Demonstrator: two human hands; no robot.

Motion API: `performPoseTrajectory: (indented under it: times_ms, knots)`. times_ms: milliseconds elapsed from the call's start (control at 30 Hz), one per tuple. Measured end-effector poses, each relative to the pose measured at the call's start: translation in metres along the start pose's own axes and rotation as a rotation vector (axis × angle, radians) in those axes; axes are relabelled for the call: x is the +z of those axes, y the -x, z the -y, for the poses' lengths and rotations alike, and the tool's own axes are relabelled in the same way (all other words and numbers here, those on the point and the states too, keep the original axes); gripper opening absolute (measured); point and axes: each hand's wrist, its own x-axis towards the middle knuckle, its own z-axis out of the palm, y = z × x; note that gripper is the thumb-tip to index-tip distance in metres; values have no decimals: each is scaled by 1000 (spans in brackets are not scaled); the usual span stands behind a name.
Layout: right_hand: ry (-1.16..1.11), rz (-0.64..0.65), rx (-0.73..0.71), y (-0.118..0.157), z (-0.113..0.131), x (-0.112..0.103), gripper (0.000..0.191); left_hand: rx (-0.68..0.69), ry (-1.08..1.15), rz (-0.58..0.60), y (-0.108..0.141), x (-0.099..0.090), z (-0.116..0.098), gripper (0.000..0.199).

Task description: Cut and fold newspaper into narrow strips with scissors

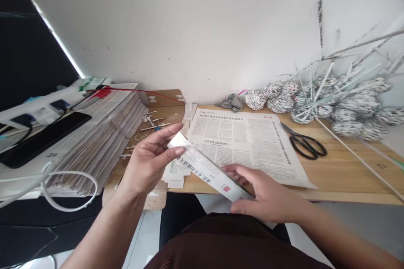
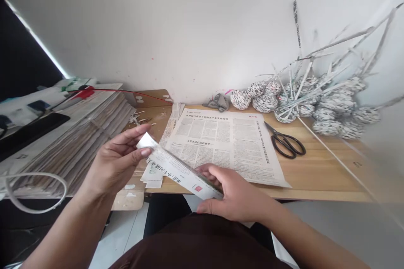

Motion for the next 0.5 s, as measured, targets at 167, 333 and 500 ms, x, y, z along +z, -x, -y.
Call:
performPoseTrajectory:
  times_ms: [167,333,500]
  knots:
    - [7,-12,132,-5,-8,10,31,136,33,-110,-11,-5,-9,46]
    - [-66,-37,224,8,-14,6,41,186,125,-272,-29,-18,-9,49]
    - [-468,-47,246,-1,-12,10,46,-85,398,-62,-28,7,12,57]
